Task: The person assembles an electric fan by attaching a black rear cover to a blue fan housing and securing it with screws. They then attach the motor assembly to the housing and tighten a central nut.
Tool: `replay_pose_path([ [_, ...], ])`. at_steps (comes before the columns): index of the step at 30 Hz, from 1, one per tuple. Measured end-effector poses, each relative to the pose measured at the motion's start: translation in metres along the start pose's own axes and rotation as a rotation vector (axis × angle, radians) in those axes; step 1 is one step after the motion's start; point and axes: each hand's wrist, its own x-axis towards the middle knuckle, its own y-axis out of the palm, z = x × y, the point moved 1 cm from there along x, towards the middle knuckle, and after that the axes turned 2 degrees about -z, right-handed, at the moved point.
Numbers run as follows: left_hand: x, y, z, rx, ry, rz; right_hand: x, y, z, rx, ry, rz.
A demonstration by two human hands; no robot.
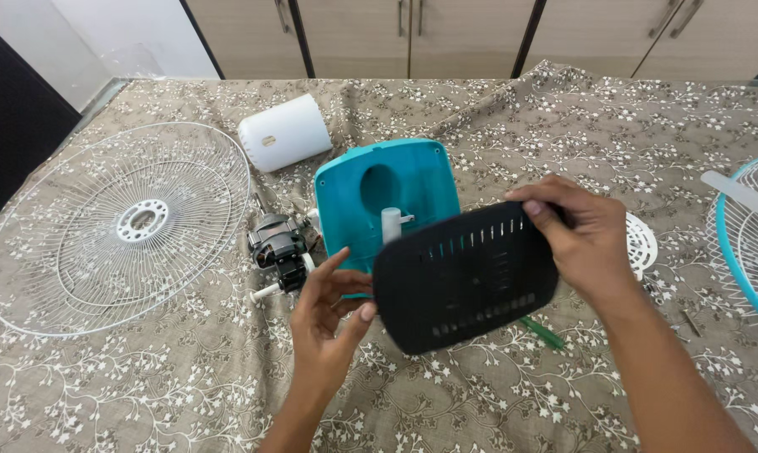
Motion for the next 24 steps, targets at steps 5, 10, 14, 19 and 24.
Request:
replay_pose_path([
  [5,-0.003,0.005,-0.009,0.217,0.044,0.199,0.037,0.007,0.050,-0.418,-0.346,0.480],
  [10,-0.004,0.008,0.002,0.324,-0.063,0.100,0.034,0.061,0.081,-0.724,-0.745,0.528],
  [14,-0.002,-0.008,0.011,0.212,-0.137,-0.042,0.027,0.066,0.082,-0.652,-0.854,0.079],
  [19,0.005,-0.018,0.021,0.137,-0.152,-0.181,0.011,0.063,0.030,-0.288,-0.092,-0.181],
  [24,0.003,-0.015,0.024,0.141,-0.110,-0.183,-0.031,0.083,-0.037,-0.105,0.084,-0.144],
])
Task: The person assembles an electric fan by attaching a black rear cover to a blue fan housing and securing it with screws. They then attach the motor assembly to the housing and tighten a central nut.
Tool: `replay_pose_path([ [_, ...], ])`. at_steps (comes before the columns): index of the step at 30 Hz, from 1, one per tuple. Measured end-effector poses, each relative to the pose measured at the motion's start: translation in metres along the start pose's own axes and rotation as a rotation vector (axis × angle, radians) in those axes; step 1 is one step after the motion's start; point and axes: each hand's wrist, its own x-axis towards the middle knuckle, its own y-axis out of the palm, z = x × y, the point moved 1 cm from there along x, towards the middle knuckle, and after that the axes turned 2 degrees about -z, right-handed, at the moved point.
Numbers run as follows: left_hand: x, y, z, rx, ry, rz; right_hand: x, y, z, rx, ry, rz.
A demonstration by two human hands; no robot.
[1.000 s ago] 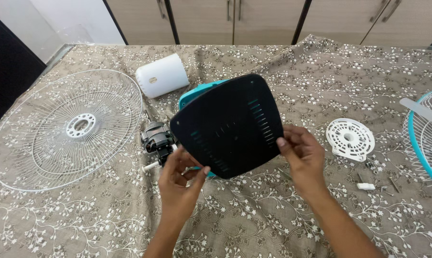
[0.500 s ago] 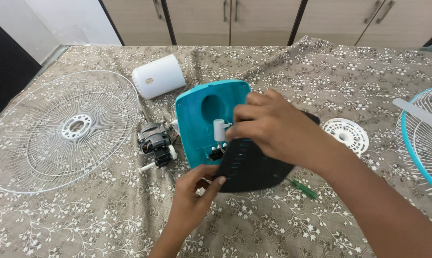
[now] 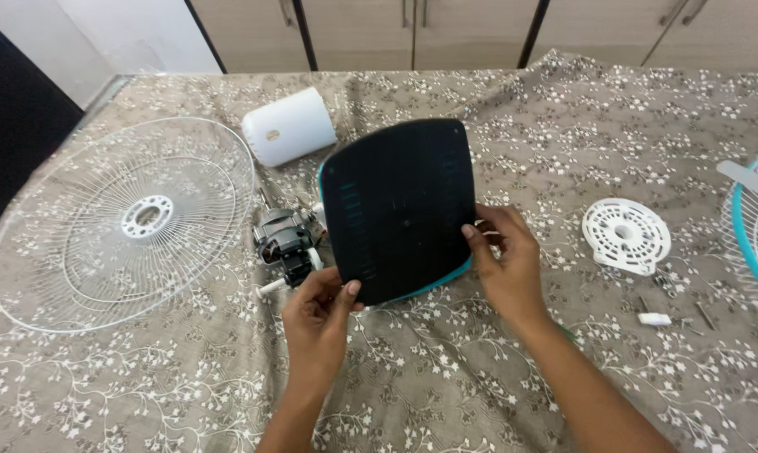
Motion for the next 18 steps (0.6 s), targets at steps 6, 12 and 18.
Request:
replay_pose_path([
  [6,-0.006,0.004,-0.015,0.218,0.160,-0.062,-0.025,-0.003,-0.025,0.115,0.038,-0.090],
  [12,-0.009,0.007,-0.024,0.470,0.311,-0.168,-0.027,-0.002,-0.027,0.190,-0.014,-0.173],
  [18,-0.009,0.008,-0.024,0.358,0.173,-0.200,-0.027,-0.001,-0.027,0.196,-0.044,-0.161],
])
